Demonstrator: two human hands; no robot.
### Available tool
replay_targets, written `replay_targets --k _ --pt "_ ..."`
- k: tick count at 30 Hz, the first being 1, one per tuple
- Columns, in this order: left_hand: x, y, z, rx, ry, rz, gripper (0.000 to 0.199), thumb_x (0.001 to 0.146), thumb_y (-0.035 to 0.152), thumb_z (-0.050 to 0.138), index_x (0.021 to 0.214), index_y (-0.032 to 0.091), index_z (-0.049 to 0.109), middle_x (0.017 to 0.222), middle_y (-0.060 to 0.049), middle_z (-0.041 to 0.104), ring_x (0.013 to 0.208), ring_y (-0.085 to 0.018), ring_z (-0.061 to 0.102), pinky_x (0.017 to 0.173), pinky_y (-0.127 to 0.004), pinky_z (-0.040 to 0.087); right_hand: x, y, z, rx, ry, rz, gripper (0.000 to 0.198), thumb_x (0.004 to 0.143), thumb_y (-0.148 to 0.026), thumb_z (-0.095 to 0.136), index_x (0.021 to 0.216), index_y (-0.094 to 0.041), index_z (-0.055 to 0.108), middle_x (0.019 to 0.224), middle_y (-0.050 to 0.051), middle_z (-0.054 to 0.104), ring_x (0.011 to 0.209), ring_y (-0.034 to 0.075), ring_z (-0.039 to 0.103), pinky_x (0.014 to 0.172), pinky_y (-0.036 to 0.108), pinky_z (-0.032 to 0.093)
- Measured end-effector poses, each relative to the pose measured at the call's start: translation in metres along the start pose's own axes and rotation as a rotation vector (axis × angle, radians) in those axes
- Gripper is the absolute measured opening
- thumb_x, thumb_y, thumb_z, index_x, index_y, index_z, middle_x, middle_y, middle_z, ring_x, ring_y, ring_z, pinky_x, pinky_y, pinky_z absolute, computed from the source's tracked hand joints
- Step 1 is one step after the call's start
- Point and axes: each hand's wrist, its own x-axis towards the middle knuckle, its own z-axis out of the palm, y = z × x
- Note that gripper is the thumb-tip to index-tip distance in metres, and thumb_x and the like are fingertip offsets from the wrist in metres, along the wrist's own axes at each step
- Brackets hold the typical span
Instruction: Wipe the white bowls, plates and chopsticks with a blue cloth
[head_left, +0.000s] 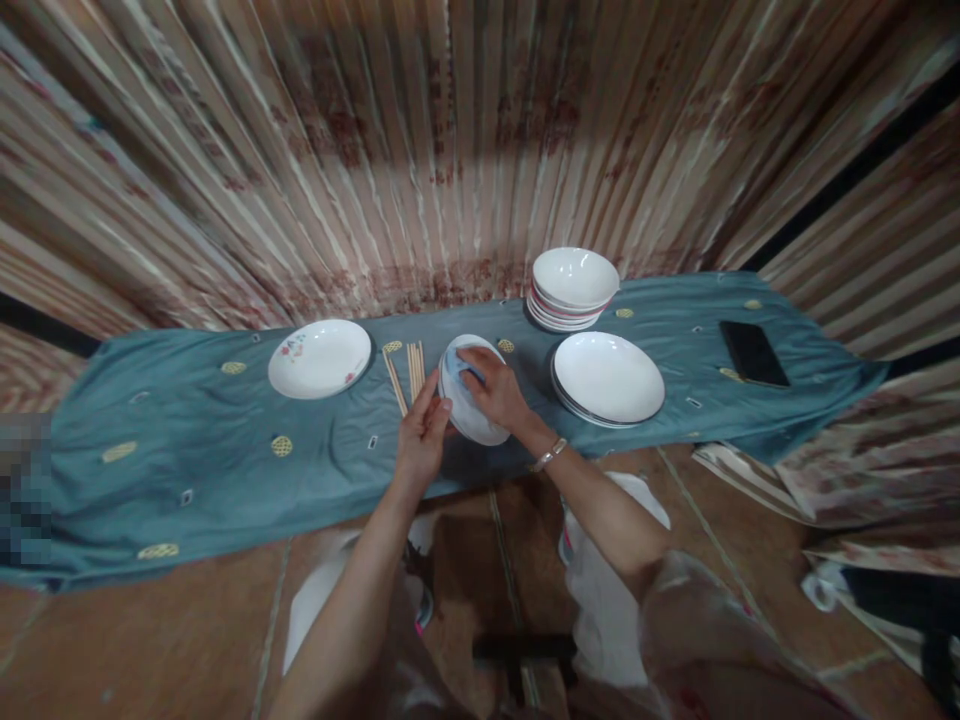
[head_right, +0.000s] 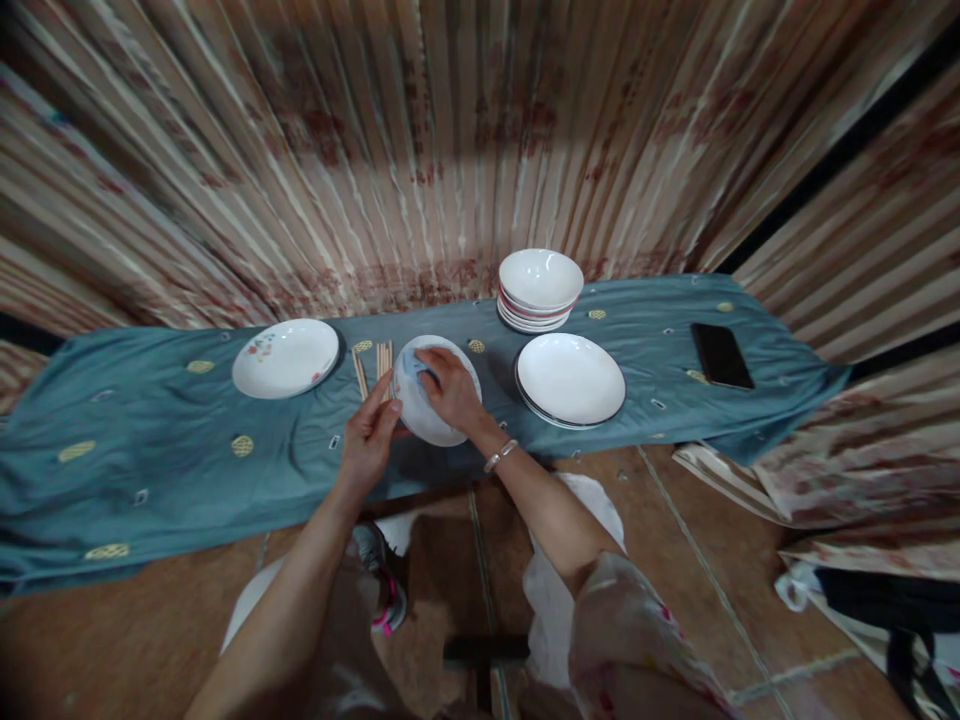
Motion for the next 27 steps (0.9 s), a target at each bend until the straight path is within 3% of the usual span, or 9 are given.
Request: replay_targets --k 6,14,21,27 --pt "0.001 -0.003 0.000 -0.023 0.002 0.017 0.063 0.079 0.053 0.062 0.132 0.020 0.057 0.080 -0.002 0.066 0.068 -0.015 0.061 0.061 -0.029 0.059 -0.014 -0.022 0.000 0.110 -0.065 -0.056 0.034 0.089 -0.024 0.052 0.121 -0.020 0.062 0.128 0.010 0.060 0.123 0.022 0.052 0.110 0.038 0.038" --pt "0.004 -0.005 -0.002 -0.049 0.010 0.029 0.062 0.078 0.054 0.063 0.130 0.021 0.058 0.085 -0.004 0.071 0.069 -0.015 0.064 0.059 -0.028 0.059 -0.039 -0.028 -0.012 0.222 -0.201 -0.036 0.029 0.084 -0.021 0.056 0.112 -0.020 0.064 0.122 0.010 0.063 0.115 0.022 0.058 0.102 0.038 0.042" --pt "0.005 -0.007 -0.002 -0.074 0.027 -0.018 0.064 0.076 0.053 0.065 0.131 0.019 0.057 0.089 -0.005 0.071 0.068 -0.014 0.063 0.058 -0.027 0.059 -0.053 -0.019 -0.025 0.189 -0.226 -0.012 0.031 0.076 -0.008 0.052 0.102 -0.019 0.065 0.111 0.008 0.066 0.108 0.020 0.061 0.098 0.037 0.044" --pt "0.004 -0.003 0.000 -0.077 0.017 -0.012 0.066 0.075 0.055 0.066 0.131 0.020 0.058 0.092 -0.006 0.071 0.070 -0.016 0.065 0.057 -0.027 0.059 -0.060 0.007 -0.028 0.093 -0.188 0.071 0.030 0.076 -0.010 0.050 0.100 -0.020 0.063 0.106 0.007 0.067 0.103 0.020 0.062 0.095 0.036 0.045"
